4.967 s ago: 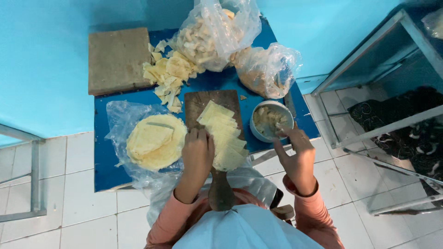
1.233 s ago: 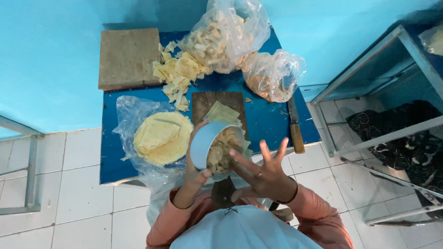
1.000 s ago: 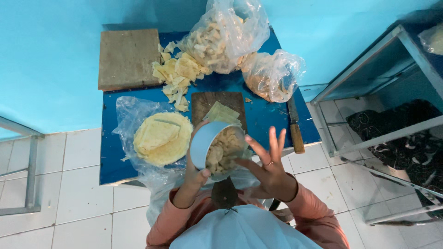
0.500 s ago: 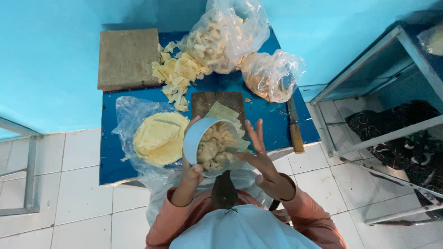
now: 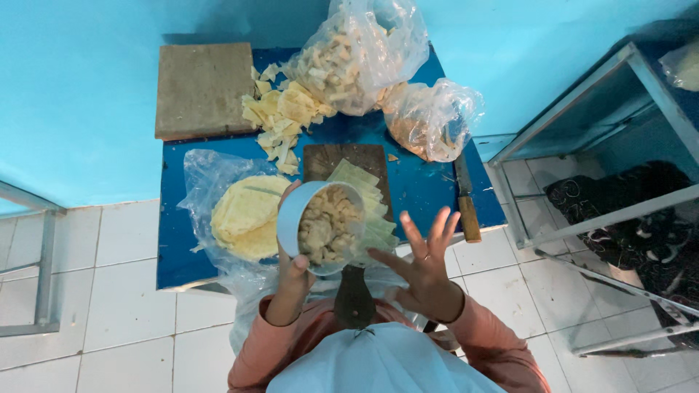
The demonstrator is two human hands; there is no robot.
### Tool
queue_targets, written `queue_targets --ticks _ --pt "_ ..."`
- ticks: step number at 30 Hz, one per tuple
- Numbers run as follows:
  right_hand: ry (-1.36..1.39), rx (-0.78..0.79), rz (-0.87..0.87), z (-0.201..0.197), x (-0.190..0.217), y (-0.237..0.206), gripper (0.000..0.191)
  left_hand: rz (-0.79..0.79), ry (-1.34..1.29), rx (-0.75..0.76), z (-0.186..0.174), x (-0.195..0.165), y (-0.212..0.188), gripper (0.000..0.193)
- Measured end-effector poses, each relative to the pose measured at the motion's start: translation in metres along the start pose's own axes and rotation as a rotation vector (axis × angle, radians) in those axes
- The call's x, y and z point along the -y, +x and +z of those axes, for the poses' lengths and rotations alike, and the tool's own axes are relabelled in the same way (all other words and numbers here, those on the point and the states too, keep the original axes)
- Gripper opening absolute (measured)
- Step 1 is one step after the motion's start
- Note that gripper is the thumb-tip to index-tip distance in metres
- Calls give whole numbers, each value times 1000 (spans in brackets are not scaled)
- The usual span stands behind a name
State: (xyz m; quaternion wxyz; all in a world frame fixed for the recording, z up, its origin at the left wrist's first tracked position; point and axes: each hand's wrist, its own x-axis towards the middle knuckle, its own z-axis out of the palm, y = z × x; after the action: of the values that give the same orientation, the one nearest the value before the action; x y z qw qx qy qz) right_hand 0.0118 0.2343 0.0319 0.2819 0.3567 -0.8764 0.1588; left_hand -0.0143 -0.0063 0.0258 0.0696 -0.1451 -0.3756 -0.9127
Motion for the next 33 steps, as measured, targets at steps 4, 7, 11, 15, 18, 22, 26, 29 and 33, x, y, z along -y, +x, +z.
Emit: queue_targets --ticks 4,7,11,15,18,22,26,29,33 --pt "105 5 36 1 -1 12 63 47 76 30 0 3 -2 134" --pt "123 -7 20 5 6 17 62 106 238 11 -5 8 -2 132" --pt "298 57 67 7 9 14 60 195 444 -7 -13 17 -1 128" --pt "852 28 150 20 1 12 58 210 523 -7 -16 21 -1 128" --pt "1107 -17 176 33 -8 16 64 183 472 -31 -13 21 1 129" --pt "398 1 98 31 -2 7 69 111 215 -44 -6 18 1 134" --pt "-105 0 29 27 6 -2 60 90 183 -56 -2 13 -1 134" --pt "-253 -86 -44 23 4 -3 60 91 179 -55 -1 14 0 134" --pt "-129 -99 -8 14 -1 -2 61 69 172 -59 -4 16 0 135"
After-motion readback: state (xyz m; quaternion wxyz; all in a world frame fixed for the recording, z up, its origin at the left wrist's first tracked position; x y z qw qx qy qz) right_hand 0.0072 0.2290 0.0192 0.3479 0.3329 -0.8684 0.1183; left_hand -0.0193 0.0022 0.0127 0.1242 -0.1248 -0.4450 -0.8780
